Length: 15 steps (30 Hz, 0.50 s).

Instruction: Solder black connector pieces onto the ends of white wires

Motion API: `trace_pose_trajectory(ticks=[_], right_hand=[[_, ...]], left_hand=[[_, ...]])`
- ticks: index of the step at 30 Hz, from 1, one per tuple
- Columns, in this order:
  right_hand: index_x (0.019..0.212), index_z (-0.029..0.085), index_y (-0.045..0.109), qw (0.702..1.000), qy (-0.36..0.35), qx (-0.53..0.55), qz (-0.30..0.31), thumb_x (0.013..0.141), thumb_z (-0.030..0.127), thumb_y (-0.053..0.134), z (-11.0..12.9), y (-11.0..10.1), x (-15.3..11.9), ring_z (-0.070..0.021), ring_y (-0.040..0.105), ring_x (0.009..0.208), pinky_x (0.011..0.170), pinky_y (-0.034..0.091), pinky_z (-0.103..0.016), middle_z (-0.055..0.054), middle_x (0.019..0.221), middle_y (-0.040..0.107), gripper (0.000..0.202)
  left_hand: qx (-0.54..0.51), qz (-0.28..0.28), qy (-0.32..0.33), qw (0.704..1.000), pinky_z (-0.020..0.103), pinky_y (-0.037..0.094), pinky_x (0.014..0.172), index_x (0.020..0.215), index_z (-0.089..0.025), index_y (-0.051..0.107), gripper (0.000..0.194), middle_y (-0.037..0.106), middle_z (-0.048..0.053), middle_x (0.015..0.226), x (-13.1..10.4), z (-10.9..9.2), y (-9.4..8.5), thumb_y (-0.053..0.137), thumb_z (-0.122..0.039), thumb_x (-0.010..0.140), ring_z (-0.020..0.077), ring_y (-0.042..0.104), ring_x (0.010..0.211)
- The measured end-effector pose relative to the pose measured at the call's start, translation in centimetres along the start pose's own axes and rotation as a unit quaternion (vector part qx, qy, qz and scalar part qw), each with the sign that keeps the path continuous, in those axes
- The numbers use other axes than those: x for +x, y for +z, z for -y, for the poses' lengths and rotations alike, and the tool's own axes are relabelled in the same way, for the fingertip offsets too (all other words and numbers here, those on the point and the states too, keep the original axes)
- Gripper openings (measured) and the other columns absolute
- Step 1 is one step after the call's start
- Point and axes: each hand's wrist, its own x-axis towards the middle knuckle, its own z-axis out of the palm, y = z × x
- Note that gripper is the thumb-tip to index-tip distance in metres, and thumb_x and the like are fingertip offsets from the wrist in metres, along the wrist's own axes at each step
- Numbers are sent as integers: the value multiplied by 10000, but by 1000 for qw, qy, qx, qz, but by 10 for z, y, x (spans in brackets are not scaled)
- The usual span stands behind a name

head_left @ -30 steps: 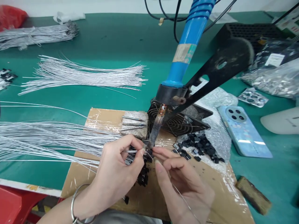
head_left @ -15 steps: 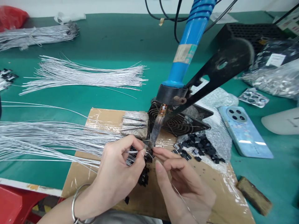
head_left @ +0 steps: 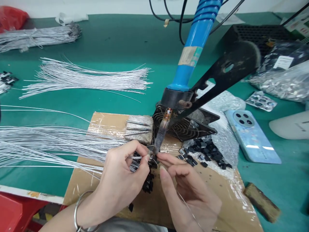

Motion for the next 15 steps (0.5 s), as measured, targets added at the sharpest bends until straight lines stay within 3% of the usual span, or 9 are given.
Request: trace_pose_trajectory(ticks=[6,15], right_hand=[[760,244,639,1000,-5,-6,3,880,221,709,-2,-1,0,-155,721,1022,920,543,-235,-26,1078,767,141],[770,234,638,999,-27,-22,10,866,168,716,-3,-3,0,-152,725,1028,918,547,-231,-37,1073,766,141]], left_hand=[[15,-1,15,1000,216,250,430,711,-177,612,134,683,-14,713,0,-1,2,540,-137,817,73,307,479],[16,2,13,1000,225,248,434,715,-169,616,140,715,11,771,-3,-2,0,542,-151,832,76,298,492]])
